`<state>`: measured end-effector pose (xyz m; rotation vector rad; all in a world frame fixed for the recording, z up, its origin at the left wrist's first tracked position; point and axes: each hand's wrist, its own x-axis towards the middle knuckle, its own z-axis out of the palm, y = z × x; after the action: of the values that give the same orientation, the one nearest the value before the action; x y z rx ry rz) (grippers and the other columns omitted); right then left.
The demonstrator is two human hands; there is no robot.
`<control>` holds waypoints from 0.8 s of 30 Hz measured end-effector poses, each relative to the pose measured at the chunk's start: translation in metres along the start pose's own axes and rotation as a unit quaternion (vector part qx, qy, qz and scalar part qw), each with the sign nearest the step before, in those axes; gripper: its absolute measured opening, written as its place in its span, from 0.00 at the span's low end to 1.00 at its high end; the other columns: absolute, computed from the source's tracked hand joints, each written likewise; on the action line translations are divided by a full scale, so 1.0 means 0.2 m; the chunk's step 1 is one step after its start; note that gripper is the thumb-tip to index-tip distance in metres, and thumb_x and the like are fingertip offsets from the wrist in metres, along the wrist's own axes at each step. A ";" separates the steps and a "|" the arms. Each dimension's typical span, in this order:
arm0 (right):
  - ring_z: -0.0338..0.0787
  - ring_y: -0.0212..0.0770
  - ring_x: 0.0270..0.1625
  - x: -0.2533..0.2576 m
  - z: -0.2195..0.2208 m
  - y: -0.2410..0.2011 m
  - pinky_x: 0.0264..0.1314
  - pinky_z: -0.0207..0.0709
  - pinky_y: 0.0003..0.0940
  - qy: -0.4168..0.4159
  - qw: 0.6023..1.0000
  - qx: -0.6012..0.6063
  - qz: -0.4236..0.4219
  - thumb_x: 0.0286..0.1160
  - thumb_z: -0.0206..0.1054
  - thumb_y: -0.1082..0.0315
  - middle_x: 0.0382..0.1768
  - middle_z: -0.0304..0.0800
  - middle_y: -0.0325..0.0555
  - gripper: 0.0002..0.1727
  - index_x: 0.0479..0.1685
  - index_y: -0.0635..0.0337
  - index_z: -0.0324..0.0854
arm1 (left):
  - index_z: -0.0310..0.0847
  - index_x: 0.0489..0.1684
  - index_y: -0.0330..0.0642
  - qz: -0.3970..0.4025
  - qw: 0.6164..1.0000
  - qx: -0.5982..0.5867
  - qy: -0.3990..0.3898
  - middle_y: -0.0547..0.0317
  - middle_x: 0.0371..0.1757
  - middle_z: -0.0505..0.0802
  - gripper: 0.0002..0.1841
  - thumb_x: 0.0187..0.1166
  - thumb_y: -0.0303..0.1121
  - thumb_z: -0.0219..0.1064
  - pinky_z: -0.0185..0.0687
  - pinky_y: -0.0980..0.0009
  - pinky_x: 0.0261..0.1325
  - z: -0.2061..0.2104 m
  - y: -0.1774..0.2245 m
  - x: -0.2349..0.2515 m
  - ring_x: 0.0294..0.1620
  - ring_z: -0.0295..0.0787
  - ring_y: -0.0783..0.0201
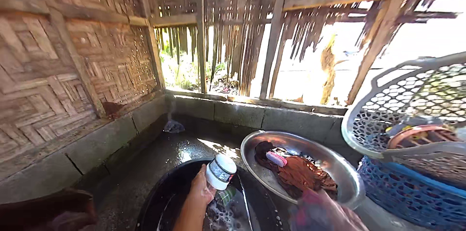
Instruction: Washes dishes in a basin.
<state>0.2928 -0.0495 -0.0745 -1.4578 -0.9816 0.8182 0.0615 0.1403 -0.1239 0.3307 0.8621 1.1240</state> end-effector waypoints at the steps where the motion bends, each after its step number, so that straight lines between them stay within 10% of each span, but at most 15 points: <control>1: 0.92 0.36 0.32 0.01 0.05 -0.11 0.35 0.90 0.39 0.003 0.999 0.001 -0.039 0.91 0.44 0.49 0.31 0.92 0.40 0.28 0.46 0.60 0.86 | 0.68 0.77 0.35 0.001 0.999 0.023 -0.023 0.39 0.67 0.85 0.28 0.95 0.49 0.40 0.82 0.50 0.65 0.07 0.05 -0.09 0.64 0.85 0.48; 5: 0.89 0.30 0.39 0.02 0.27 -0.51 0.44 0.86 0.33 0.027 0.990 0.032 -0.137 0.91 0.49 0.55 0.36 0.90 0.39 0.22 0.51 0.60 0.86 | 0.72 0.71 0.31 0.031 0.976 0.193 -0.097 0.41 0.58 0.89 0.24 0.95 0.44 0.45 0.87 0.55 0.59 0.22 0.16 -0.45 0.56 0.91 0.52; 9: 0.84 0.54 0.70 0.07 0.56 -0.38 0.74 0.77 0.54 0.061 0.965 -0.146 -0.207 0.78 0.69 0.58 0.68 0.85 0.60 0.29 0.77 0.62 0.77 | 0.78 0.59 0.30 0.094 0.942 0.287 -0.145 0.48 0.44 0.90 0.22 0.96 0.41 0.45 0.88 0.60 0.51 0.15 0.11 -0.66 0.45 0.90 0.59; 14: 0.87 0.60 0.69 -0.19 0.93 0.03 0.74 0.73 0.67 0.138 0.841 -0.300 -0.429 0.76 0.62 0.58 0.61 0.92 0.52 0.16 0.54 0.44 0.95 | 0.80 0.49 0.32 0.173 0.951 0.239 -0.089 0.59 0.35 0.88 0.19 0.94 0.32 0.41 0.85 0.69 0.48 -0.05 0.00 -0.68 0.38 0.87 0.71; 20: 0.89 0.35 0.44 0.02 0.80 -0.06 0.55 0.80 0.38 0.019 0.994 -0.017 -0.107 0.80 0.61 0.70 0.38 0.93 0.44 0.12 0.42 0.65 0.91 | 0.85 0.55 0.21 0.306 0.786 0.519 -0.141 0.36 0.45 0.92 0.24 0.92 0.36 0.47 0.81 0.52 0.64 -0.14 0.00 -0.68 0.52 0.90 0.52; 24: 0.88 0.30 0.41 0.09 0.73 -0.03 0.51 0.81 0.30 -0.046 0.996 0.070 0.042 0.86 0.59 0.68 0.37 0.92 0.42 0.12 0.43 0.66 0.86 | 0.85 0.55 0.22 0.296 0.792 0.509 -0.160 0.38 0.48 0.93 0.23 0.92 0.34 0.48 0.81 0.56 0.66 -0.14 0.01 -0.67 0.53 0.91 0.56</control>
<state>0.1675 0.0271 -0.0851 -1.3582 -0.9177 1.0020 0.0173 0.0167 -0.0822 1.7468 1.0239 1.0089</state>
